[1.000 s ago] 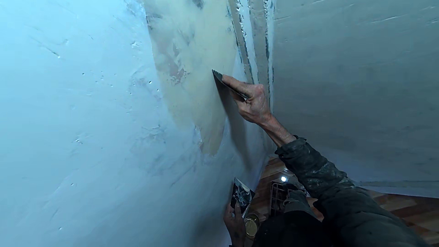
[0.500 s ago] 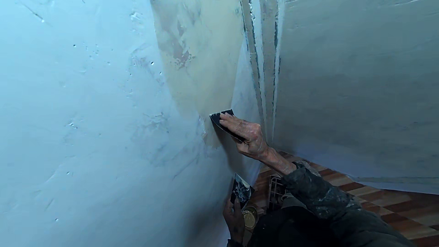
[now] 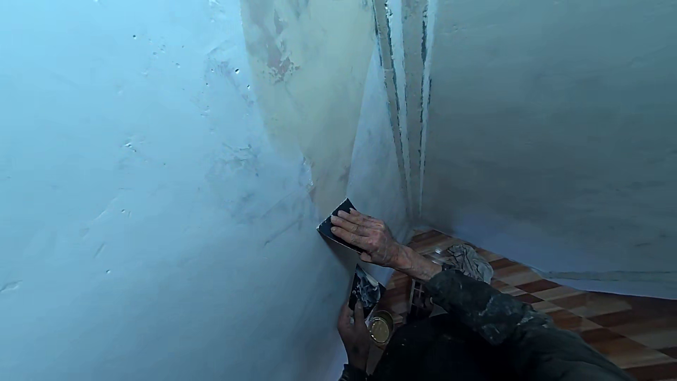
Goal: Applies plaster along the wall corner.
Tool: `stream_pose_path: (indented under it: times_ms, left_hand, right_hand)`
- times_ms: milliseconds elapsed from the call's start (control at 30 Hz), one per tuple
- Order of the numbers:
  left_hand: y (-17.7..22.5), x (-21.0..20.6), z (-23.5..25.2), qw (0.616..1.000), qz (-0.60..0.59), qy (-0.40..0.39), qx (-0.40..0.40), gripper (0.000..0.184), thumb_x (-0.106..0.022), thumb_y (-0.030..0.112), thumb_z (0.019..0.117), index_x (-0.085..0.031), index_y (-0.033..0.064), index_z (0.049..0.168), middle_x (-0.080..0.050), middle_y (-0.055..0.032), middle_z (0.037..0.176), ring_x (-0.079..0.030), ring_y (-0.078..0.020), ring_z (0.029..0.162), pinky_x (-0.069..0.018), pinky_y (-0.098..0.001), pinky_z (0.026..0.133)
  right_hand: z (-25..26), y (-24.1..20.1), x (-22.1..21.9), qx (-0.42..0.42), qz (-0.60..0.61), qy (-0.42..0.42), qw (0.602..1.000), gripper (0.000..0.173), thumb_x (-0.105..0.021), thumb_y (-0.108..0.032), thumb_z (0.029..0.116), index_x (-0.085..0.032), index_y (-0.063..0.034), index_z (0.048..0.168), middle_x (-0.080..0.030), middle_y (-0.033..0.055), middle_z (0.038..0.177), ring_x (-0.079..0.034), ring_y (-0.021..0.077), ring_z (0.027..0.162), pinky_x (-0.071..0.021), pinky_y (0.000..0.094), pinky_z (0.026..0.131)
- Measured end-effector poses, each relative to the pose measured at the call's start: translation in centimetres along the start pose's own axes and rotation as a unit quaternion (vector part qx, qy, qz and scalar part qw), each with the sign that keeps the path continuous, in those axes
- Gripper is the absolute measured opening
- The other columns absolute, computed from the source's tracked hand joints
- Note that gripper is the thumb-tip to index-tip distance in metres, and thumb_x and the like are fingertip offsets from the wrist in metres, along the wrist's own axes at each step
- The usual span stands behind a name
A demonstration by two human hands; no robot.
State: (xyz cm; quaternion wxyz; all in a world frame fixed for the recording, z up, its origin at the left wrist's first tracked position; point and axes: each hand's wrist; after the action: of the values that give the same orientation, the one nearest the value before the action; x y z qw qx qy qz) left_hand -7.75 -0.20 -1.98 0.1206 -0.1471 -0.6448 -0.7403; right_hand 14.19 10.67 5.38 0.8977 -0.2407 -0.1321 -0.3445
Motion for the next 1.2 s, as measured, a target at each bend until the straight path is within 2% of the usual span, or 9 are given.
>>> stream_pose_path:
  times_ms: [67,133,233,300,367,433,633,933,1200]
  left_hand:
    - [0.7,-0.3,-0.4,1.0,-0.007,-0.002,0.006,0.018,-0.058,0.004,0.0918,-0.07,-0.009,0.098,-0.071,-0.007,0.086,-0.066,-0.0009,0.079,-0.0545,-0.0182,0.077]
    - [1.2,-0.6,-0.3,1.0,-0.013,0.003,0.011,0.018,-0.059,0.003,0.0914,-0.07,-0.0084,0.098,-0.071,-0.006,0.083,-0.065,-0.0007,0.076,-0.0548,-0.0178,0.074]
    - [1.9,-1.4,-0.7,0.999,-0.042,0.016,0.03,0.018,-0.059,0.002,0.091,-0.07,-0.0089,0.101,-0.071,-0.0051,0.084,-0.066,-0.0013,0.075,-0.0563,-0.0189,0.073]
    - [2.4,-1.8,-0.9,0.997,-0.056,0.025,0.037,0.017,-0.059,0.001,0.0914,-0.07,-0.0081,0.101,-0.071,-0.004,0.082,-0.067,-0.0014,0.073,-0.0576,-0.0195,0.071]
    - [2.7,-2.3,-1.2,0.997,-0.063,0.036,0.041,0.016,-0.059,0.0,0.0905,-0.07,-0.0076,0.098,-0.069,-0.0025,0.078,-0.065,-0.0011,0.069,-0.0565,-0.0187,0.068]
    - [2.7,-2.5,-1.7,0.996,-0.065,0.036,0.05,0.017,-0.059,0.001,0.0911,-0.069,-0.0084,0.101,-0.07,-0.0032,0.079,-0.065,-0.0009,0.068,-0.0564,-0.018,0.067]
    - [2.0,-3.0,-2.4,0.996,-0.041,0.044,0.069,0.017,-0.059,0.0,0.0916,-0.069,-0.0086,0.102,-0.07,-0.0051,0.08,-0.065,-0.0012,0.069,-0.0564,-0.0193,0.068]
    - [1.6,-3.0,-1.4,0.995,-0.027,0.051,0.08,0.017,-0.059,0.004,0.0918,-0.069,-0.0075,0.099,-0.067,-0.003,0.074,-0.062,-0.001,0.062,-0.0546,-0.0191,0.06]
    - [0.8,-1.8,-0.4,0.993,-0.02,0.047,0.11,0.018,-0.059,0.005,0.0923,-0.068,-0.0073,0.1,-0.067,-0.0041,0.074,-0.064,-0.0027,0.063,-0.0569,-0.022,0.062]
  right_hand:
    - [-0.9,0.1,1.3,-0.023,0.033,-0.022,0.999,0.043,-0.052,0.001,0.0888,-0.071,-0.0061,0.127,-0.071,0.0116,0.131,-0.065,0.0301,0.127,-0.048,0.0495,0.112]
    - [-0.7,0.1,3.7,-0.153,0.128,0.008,0.98,0.035,-0.051,0.002,0.0954,-0.072,0.0002,0.124,-0.074,0.0127,0.123,-0.07,0.0226,0.119,-0.0538,0.0424,0.107]
    - [1.4,2.1,8.1,-0.404,0.292,0.094,0.862,0.029,-0.055,-0.009,0.1023,-0.068,0.0018,0.126,-0.075,0.0117,0.112,-0.072,0.0142,0.099,-0.0587,0.035,0.091]
    - [3.0,4.5,10.0,-0.478,0.387,0.162,0.771,0.025,-0.058,-0.02,0.1036,-0.067,-0.005,0.122,-0.074,0.0065,0.106,-0.072,0.0144,0.092,-0.0616,0.0373,0.085]
    - [4.6,5.6,12.3,-0.498,0.412,0.19,0.739,0.025,-0.06,-0.032,0.1032,-0.065,-0.0141,0.12,-0.072,0.0014,0.104,-0.071,0.013,0.089,-0.0606,0.0348,0.08]
    - [6.2,6.2,14.5,-0.48,0.371,0.192,0.771,0.026,-0.059,-0.035,0.1046,-0.064,-0.0158,0.121,-0.071,0.0004,0.102,-0.069,0.0125,0.086,-0.0596,0.0329,0.078]
    - [14.9,13.3,15.7,-0.322,0.101,0.216,0.916,0.027,-0.052,-0.009,0.1021,-0.071,0.0004,0.118,-0.074,0.0106,0.1,-0.071,0.0119,0.09,-0.0581,0.0343,0.086]
    - [19.6,13.5,14.1,-0.301,-0.105,0.232,0.919,0.037,-0.047,-0.003,0.1017,-0.068,0.0009,0.131,-0.075,0.0193,0.113,-0.073,0.0284,0.103,-0.0539,0.0413,0.094]
    - [20.1,12.9,11.6,-0.314,-0.12,0.265,0.904,0.04,-0.046,-0.001,0.1012,-0.064,0.0008,0.137,-0.073,0.0188,0.121,-0.072,0.0277,0.109,-0.052,0.0381,0.098]
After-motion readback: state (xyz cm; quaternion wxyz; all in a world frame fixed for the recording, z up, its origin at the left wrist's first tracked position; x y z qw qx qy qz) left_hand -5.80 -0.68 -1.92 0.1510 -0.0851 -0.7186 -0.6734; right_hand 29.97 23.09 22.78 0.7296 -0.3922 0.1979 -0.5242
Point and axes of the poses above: each hand's wrist, its own z-axis towards the middle knuckle, its own x-axis out of the back of the hand, y = z × x
